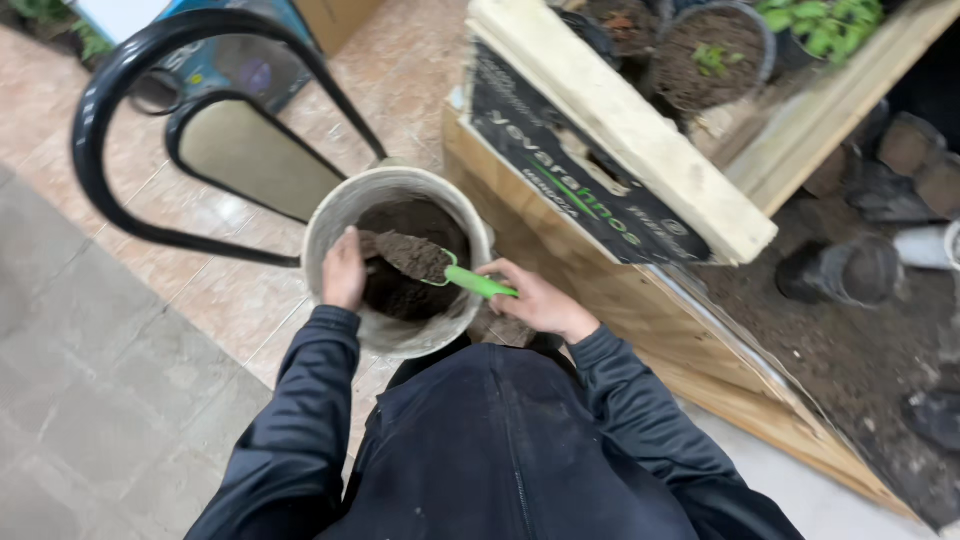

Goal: The person fills small plastic pots with soil using a green scoop, taking the soil from a bucket.

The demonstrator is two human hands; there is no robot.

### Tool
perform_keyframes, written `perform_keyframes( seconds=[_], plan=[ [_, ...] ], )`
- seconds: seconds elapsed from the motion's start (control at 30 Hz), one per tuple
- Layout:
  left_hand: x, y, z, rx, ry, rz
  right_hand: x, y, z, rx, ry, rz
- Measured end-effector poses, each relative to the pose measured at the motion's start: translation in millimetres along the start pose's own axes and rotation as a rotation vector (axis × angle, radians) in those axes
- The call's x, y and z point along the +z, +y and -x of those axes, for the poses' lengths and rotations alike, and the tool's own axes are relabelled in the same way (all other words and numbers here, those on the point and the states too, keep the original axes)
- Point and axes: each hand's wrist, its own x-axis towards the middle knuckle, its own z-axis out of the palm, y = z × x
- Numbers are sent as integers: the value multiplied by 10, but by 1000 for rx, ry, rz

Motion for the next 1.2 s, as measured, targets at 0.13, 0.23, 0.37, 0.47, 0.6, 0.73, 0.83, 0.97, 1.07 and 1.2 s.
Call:
perform_keyframes(
  seconds=[0.13,0.23,0.37,0.47,0.6,0.73,0.83,0.97,1.07,1.2],
  plan=[
    [151,-690,-511,-40,-59,-244,-87,-531,504,-48,7,-5],
    [268,-698,-324,40,-147,-216,-211,-996,1098,-108,-34,5],
    [633,-1213,-181,74,-302,-453,-458,-1380,2149,-110,15,-78],
    [934,-1108,166,-32,-259,-421,-719,-1797,3137,-58,140,-23],
    [1270,-1052,412,-76,-129,-341,-896,-1547,4796,33,612,-274],
    [1435,-910,459,-39,-31,-410,-1173,-1707,5519,347,1125,-438],
    [1512,-722,638,-2,36,-445,-1582,-1702,5616,378,1199,-255],
    [1642,-48,1272,-28,-62,-476,-2043,-1684,5460,239,1119,-210],
    [1918,1131,2026,-79,-122,-642,-2304,-1562,5472,277,1046,-210],
    [2393,1790,2700,398,-333,-647,-2428,-1678,5339,287,998,-199]
  ],
)
